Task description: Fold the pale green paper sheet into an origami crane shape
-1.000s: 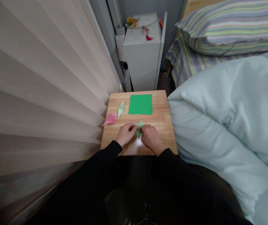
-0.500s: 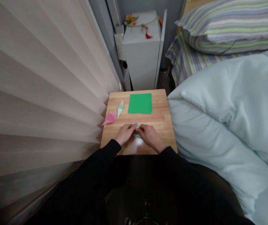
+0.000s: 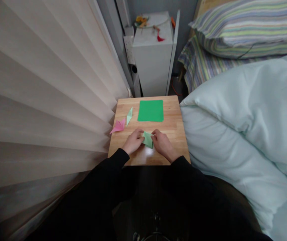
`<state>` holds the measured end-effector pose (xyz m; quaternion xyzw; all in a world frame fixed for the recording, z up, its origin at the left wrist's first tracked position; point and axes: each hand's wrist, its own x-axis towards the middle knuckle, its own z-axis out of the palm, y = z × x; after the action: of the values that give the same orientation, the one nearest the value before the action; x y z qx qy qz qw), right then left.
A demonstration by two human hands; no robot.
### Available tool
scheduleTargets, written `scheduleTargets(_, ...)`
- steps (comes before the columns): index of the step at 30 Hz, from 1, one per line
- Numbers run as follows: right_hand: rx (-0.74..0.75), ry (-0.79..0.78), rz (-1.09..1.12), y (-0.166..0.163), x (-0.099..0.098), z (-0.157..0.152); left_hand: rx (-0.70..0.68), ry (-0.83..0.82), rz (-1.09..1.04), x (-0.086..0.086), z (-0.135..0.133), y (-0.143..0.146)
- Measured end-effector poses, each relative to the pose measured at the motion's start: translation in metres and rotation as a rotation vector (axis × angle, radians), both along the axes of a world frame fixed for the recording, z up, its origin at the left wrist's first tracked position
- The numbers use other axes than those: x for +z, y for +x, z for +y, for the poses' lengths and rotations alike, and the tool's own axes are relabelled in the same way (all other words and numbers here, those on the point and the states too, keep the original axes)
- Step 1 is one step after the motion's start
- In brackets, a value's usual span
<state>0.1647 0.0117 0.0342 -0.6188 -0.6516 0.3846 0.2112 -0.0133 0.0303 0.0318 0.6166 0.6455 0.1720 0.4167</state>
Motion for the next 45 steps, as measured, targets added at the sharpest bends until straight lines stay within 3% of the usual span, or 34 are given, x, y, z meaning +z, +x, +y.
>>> scheduleTargets(9,-0.052,0.027,-0.267,-0.009,-0.012,-0.003,-0.171,0.133,0.278,0.018,-0.009,0.004)
scheduleTargets(13,-0.05,-0.012,-0.231,-0.01,-0.01,-0.003,-0.159,0.18,0.423,0.023,-0.011,0.006)
scheduleTargets(22,0.079,-0.042,-0.237,-0.009,-0.004,-0.007,-0.214,0.113,0.442,0.024,-0.006,-0.006)
scheduleTargets(29,-0.054,0.146,-0.404,-0.004,0.012,-0.007,-0.228,0.083,0.596,0.026,-0.018,0.003)
scheduleTargets(32,-0.121,0.064,-0.462,-0.006,0.015,-0.01,-0.162,0.041,0.548,0.022,-0.024,0.009)
scheduleTargets(36,-0.119,-0.009,-0.507,-0.008,0.018,-0.012,-0.074,-0.027,0.323,0.013,-0.03,0.016)
scheduleTargets(41,-0.057,-0.025,-0.597,-0.005,0.024,-0.011,-0.111,-0.153,0.161,0.005,-0.029,0.02)
scheduleTargets(45,0.019,-0.055,-0.584,-0.003,0.028,-0.01,-0.141,-0.156,0.157,0.01,-0.026,0.017)
